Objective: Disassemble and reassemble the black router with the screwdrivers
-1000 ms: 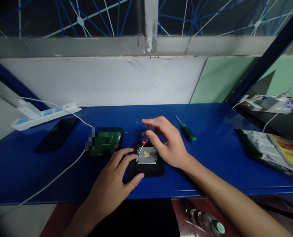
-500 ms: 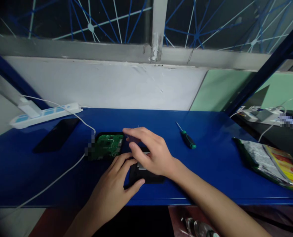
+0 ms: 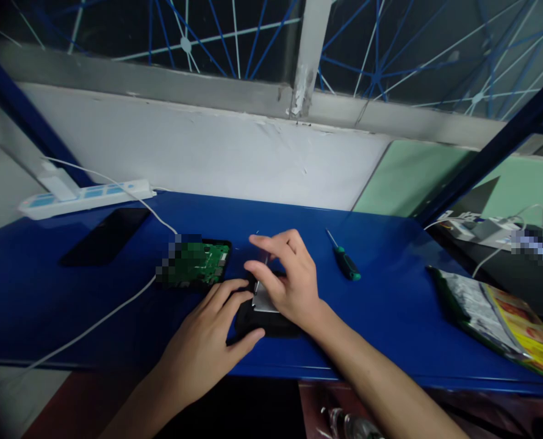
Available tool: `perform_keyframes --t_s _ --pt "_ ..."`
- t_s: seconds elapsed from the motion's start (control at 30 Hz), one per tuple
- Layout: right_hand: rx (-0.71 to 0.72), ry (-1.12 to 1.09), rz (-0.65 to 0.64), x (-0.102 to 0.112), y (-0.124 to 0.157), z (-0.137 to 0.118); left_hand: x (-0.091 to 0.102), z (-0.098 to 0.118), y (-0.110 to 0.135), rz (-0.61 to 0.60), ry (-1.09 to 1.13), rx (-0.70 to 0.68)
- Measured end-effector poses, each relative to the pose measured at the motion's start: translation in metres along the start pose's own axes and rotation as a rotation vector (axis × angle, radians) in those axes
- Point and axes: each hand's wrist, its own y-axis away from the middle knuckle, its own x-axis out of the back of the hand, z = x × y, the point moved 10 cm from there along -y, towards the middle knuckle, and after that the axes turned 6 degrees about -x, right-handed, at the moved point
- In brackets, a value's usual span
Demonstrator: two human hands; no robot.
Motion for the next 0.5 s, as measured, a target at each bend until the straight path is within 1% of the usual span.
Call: perform_keyframes --t_s 0.1,0.17,0.23,0.37,0.43,0.5 --pt "-0.057 -0.057 -0.063 -0.003 -0.001 0.001 0.001 0.001 0.000 0.002 -0.009 -0.011" --pt "-0.064 -0.056 -0.086 -0.005 0.000 0.000 0.000 0.001 0.001 0.000 -0.012 -0.015" --pt "-0.026 -0.020 -0.064 -0.003 0.000 -0.003 -0.001 0.000 0.001 -0.009 -0.015 -0.014" --pt "0.079 0.027 0.040 0.006 -0.002 -0.011 -0.003 -0.001 0.002 -0.015 -0.021 -0.012" --pt "0.115 0.047 0.051 0.007 -0.002 -0.014 -0.003 -0.001 0.001 -0.012 -0.021 -0.015" --pt "0.113 0.040 0.024 0.005 -0.002 -0.015 -0.003 0.000 0.000 -0.010 -0.018 -0.020"
